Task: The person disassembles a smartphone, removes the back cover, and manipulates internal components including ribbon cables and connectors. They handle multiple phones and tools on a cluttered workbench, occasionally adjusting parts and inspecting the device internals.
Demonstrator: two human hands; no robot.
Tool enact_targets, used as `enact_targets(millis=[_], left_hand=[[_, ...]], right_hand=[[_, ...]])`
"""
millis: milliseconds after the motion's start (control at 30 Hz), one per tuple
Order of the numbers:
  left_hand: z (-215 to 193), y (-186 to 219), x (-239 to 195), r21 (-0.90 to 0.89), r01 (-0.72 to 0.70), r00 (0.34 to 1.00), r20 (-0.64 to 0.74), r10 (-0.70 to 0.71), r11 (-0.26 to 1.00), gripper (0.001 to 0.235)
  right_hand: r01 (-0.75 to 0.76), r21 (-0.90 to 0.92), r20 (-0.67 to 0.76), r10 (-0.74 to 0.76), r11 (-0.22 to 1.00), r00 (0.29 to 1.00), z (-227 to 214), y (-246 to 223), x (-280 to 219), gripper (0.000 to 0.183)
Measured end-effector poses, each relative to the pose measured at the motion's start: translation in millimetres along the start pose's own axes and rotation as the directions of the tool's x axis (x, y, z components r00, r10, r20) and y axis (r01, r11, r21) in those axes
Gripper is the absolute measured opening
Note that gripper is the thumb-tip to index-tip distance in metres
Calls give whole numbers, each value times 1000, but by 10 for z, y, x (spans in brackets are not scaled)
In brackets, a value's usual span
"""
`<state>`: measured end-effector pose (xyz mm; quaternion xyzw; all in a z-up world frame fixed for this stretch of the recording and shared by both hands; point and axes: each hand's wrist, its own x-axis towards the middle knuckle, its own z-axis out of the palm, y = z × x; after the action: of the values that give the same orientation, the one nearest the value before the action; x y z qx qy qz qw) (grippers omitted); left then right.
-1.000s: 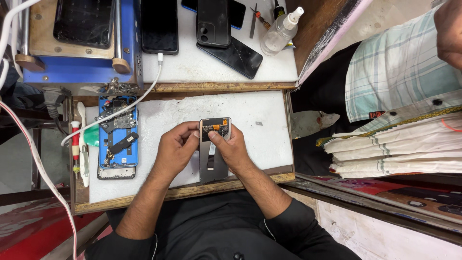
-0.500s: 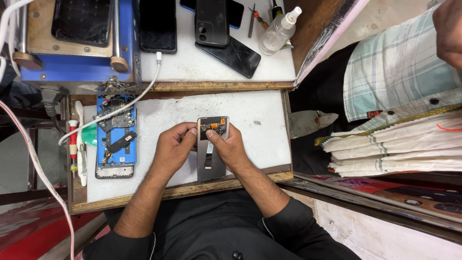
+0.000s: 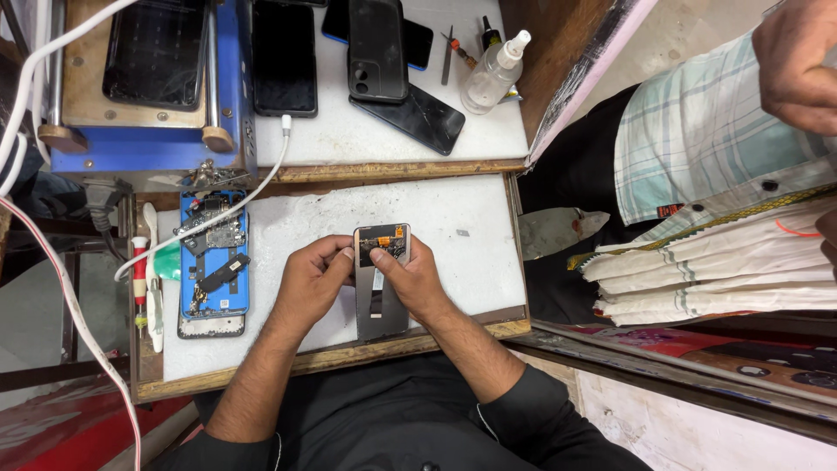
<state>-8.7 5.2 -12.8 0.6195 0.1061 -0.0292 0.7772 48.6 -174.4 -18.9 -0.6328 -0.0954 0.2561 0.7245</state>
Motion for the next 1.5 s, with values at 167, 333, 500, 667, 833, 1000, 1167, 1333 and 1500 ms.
enact_targets(millis=[167,333,500,667,833,1000,1167,1333,1500], left_hand=[[34,-8,4,29,-24,1000,-19,25,999,26],[8,41,-68,22,-74,996,42,74,997,30],[5,-31,-59,-33,-2,1000,-22,1,999,26],[32,-99,-8,-14,-21,999,-36,20,1000,27],[49,-50,-66,-107,-28,1000,-6,27,994,33],[6,-48,-67,-47,-55,998,9,55,997,33],[38,12,-19,-62,-19,1000,-15,18,998,29],[45,76,-26,33,-14,1000,-24,15,999,28],[19,21,-6,46,1,1000,-10,0,999,28]], right_hand=[[-1,22,-5,2,1000,1000,10,-41,-26,35],[25,-8,19,-25,1000,1000,17,-82,-20,34],[-6,-1,7,6,1000,1000,22,-12,-18,32],[50,49,12,-51,998,999,-4,4,-21,31],[3,28,15,-4,1000,1000,1,-90,-17,32],[-12,70,17,11,998,1000,19,-69,-11,35],[-11,86,17,10,996,1000,18,-58,-28,33],[-20,92,10,19,996,1000,1,-39,-10,34],[-28,64,-11,28,998,1000,-2,-24,7,37]])
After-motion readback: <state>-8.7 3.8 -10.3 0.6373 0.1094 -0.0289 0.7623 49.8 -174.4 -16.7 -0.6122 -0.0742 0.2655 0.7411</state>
